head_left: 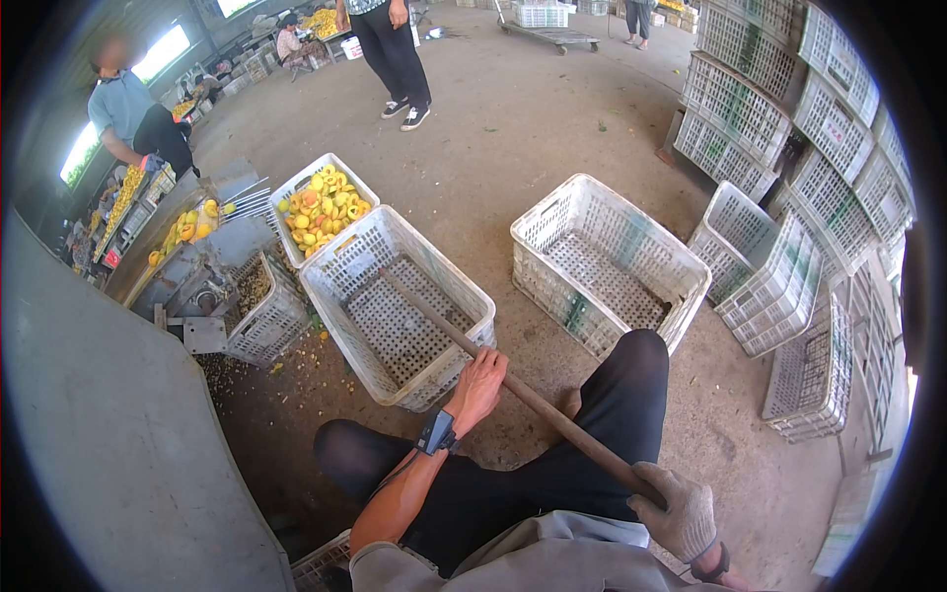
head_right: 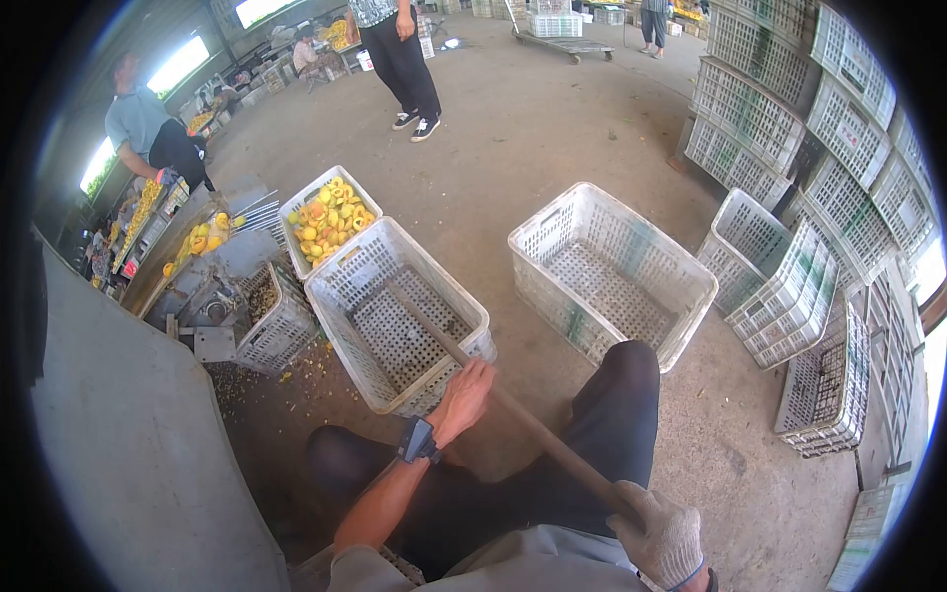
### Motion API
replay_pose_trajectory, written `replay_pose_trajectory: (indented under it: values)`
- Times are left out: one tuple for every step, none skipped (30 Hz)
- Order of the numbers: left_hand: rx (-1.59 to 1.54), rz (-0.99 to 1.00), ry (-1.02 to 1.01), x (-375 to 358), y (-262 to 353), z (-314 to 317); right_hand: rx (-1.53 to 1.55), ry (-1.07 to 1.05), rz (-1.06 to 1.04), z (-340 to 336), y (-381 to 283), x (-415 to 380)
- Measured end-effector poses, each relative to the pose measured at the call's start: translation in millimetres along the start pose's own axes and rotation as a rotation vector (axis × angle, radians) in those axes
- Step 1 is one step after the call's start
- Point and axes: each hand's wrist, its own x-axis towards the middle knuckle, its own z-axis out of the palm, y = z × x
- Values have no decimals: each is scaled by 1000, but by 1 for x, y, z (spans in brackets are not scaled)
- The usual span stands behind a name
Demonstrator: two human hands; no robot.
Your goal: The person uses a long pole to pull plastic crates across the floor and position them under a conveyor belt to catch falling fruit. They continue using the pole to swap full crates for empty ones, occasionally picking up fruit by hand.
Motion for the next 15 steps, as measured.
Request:
replay_pose_trajectory:
  values:
    - [4,0,0,0,0,0,-3,-3,3,0,0,0]
    - [-2,-2,-6,0,0,0,-3,-6,7,-1,-1,0]
    - [-8,-5,-12,0,1,-1,-3,-10,11,-1,-1,0]
    - [-13,-8,-18,0,1,-2,-3,-13,14,-1,-1,0]
    - [5,-7,-28,0,-1,0,-3,-13,12,-2,-2,1]
    - [25,-5,-39,0,-3,2,-2,-12,9,-2,-3,1]
    - [43,-4,-49,0,-5,4,-1,-11,6,-2,-3,1]
    - [44,-3,-48,0,-5,4,8,-9,3,-3,-5,0]
    - [44,-2,-47,0,-4,4,17,-6,0,-4,-7,0]
    - [44,0,-47,0,-4,4,27,-2,-3,-4,-10,0]
    - [42,-12,-55,-1,-4,4,40,1,-6,-3,-11,0]
    - [38,-21,-63,-1,-4,4,53,7,-6,-3,-11,0]
    - [32,-24,-70,0,-3,5,64,17,-2,-4,-10,0]
    - [30,-22,-66,0,-2,4,67,-5,2,-4,-8,-1]
    - [26,-15,-62,-1,-2,2,70,-21,10,-4,-4,-1]
